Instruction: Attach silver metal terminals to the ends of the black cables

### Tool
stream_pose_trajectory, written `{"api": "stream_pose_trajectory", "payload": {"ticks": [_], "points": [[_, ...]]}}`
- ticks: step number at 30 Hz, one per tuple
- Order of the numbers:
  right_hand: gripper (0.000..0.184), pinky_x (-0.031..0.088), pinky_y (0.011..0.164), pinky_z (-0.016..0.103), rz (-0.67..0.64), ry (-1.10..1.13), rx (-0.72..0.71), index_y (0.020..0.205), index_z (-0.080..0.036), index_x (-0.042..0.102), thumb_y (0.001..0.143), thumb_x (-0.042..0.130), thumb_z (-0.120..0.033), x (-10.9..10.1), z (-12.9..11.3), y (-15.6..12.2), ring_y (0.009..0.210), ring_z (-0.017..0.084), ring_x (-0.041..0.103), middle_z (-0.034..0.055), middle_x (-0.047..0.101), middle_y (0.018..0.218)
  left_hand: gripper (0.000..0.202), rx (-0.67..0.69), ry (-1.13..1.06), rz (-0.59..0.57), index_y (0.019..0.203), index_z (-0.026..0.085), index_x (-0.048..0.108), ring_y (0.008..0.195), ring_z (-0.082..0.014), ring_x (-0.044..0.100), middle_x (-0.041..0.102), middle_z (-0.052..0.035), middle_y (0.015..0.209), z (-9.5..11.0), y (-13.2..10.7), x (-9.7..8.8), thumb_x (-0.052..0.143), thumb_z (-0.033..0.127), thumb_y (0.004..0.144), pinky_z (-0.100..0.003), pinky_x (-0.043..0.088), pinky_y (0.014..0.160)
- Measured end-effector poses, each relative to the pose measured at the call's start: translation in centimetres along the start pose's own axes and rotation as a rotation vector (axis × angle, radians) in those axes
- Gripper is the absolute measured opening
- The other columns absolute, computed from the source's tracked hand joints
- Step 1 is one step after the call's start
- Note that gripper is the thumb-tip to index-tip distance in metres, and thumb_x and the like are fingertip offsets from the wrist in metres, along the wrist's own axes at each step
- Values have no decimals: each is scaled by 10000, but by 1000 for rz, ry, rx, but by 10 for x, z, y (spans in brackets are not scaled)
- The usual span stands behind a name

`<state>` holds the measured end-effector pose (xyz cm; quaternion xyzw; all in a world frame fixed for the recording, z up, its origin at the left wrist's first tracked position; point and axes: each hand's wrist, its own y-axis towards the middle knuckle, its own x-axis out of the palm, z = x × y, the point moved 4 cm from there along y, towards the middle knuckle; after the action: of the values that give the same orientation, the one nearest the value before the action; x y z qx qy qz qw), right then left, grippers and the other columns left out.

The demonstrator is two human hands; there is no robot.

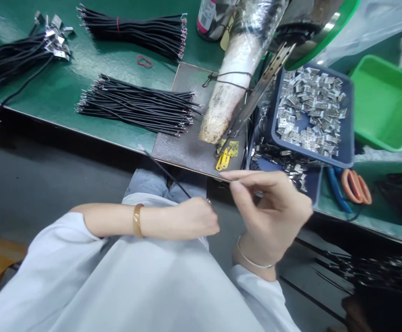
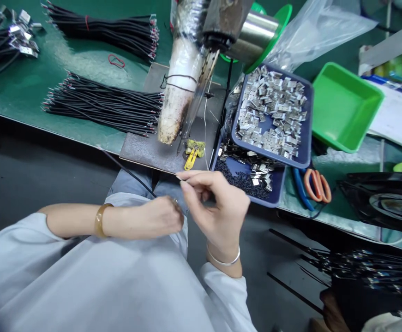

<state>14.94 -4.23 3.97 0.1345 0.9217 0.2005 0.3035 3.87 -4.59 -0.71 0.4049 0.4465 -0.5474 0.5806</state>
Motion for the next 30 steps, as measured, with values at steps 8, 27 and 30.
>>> {"api": "stream_pose_trajectory", "payload": {"ticks": [8, 27, 30], "points": [[187, 527, 572, 195, -297, 85, -27, 772, -217, 572, 893, 678, -120, 24, -13, 4, 920, 174, 778, -10, 766, 834, 221, 50, 38, -257, 577, 193, 657, 562, -181, 605, 700, -15, 612, 32, 6, 51, 804, 57, 671, -329, 351, 503], [190, 621, 615, 244, -2, 80, -193, 844, -229, 638, 844, 708, -52, -5, -17, -2, 770, 154, 768, -11, 788, 873, 143, -319, -945, 1009, 940, 152, 789, 797, -155, 707, 781, -84, 867, -45, -47, -45, 653, 194, 926, -257, 573, 732], [152, 592, 566, 229, -43, -139, -371, 890, -240, 652, 888, 656, -88, -12, -22, 0, 686, 135, 742, -13, 783, 861, 241, -360, -1242, 951, 720, 145, 778, 587, -98, 563, 652, -33, 645, -50, -38, -35, 676, 251, 912, -209, 470, 548]]}}
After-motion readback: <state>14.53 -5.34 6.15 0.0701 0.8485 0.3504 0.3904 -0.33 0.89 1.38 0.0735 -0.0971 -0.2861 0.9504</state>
